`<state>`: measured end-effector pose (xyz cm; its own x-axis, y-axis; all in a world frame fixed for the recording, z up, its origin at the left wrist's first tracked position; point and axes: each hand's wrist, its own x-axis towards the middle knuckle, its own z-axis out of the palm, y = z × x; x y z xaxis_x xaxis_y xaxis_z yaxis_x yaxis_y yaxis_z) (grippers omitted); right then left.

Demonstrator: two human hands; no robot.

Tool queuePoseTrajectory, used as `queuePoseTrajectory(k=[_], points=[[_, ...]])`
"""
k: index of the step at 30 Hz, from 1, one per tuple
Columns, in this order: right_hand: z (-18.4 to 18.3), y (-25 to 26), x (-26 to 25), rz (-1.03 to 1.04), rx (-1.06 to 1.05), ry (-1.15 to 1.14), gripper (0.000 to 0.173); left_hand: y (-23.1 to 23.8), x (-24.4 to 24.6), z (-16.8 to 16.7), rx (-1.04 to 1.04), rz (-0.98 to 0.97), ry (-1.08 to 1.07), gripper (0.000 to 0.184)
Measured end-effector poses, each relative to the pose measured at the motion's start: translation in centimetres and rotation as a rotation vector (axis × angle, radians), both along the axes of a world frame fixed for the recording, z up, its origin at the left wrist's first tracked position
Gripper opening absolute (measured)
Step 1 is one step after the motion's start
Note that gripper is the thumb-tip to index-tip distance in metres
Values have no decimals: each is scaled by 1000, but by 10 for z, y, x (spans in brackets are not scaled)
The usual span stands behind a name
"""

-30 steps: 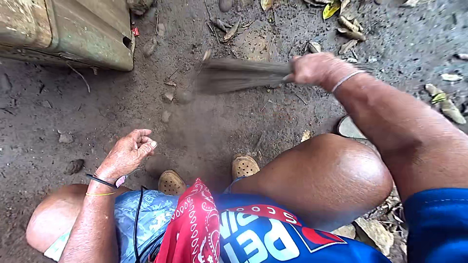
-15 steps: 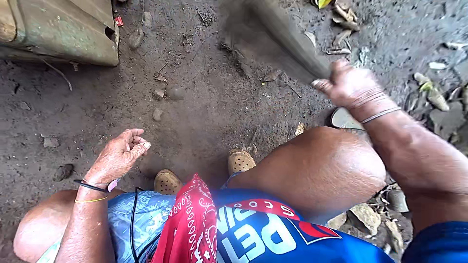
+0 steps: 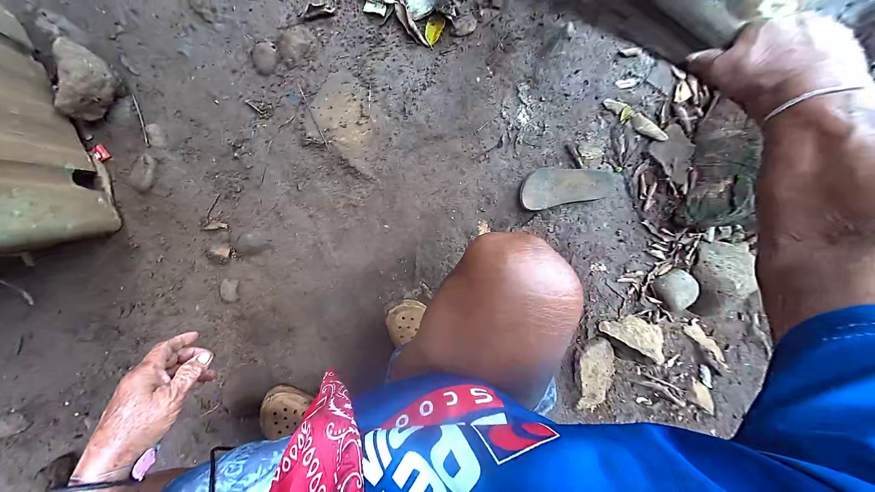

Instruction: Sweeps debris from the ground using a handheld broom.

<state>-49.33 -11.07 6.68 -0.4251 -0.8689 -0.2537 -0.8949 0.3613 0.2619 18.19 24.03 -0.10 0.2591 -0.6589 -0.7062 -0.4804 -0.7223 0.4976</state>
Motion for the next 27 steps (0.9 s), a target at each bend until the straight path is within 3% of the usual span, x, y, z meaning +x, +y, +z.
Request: queuePoseTrajectory(k=[2,5,9,11,13,15,17,20,24,27], points=[[19,11,18,-56,-121,-96,74,-1,1,0,-1,3,11,50],[0,41,52,73,-88,-229,67,-1,2,-5,-6,3,20,51],[-77,116,103,576,259,-394,46,0,3,-6,7,5,11,51],[-115,156,115,857,431,-487,27,-1,1,-4,8,-2,18,51],[-134,172,113,971,603,-542,23,0,0,-1,8,10,30,51],[-146,157,83,847,685,-445,34,1,-1,3,12,23,31,49],[-141,122,24,628,610,-277,45,1,-2,5,16,27,32,50],[-83,70,-43,278,400,-43,50,2,1,6,46,14,41,51],[5,40,-41,-46,130,98,70,-2,5,3,19,-20,75,54],[21,42,-23,-71,29,23,71,-6,7,1,10,-49,102,55]])
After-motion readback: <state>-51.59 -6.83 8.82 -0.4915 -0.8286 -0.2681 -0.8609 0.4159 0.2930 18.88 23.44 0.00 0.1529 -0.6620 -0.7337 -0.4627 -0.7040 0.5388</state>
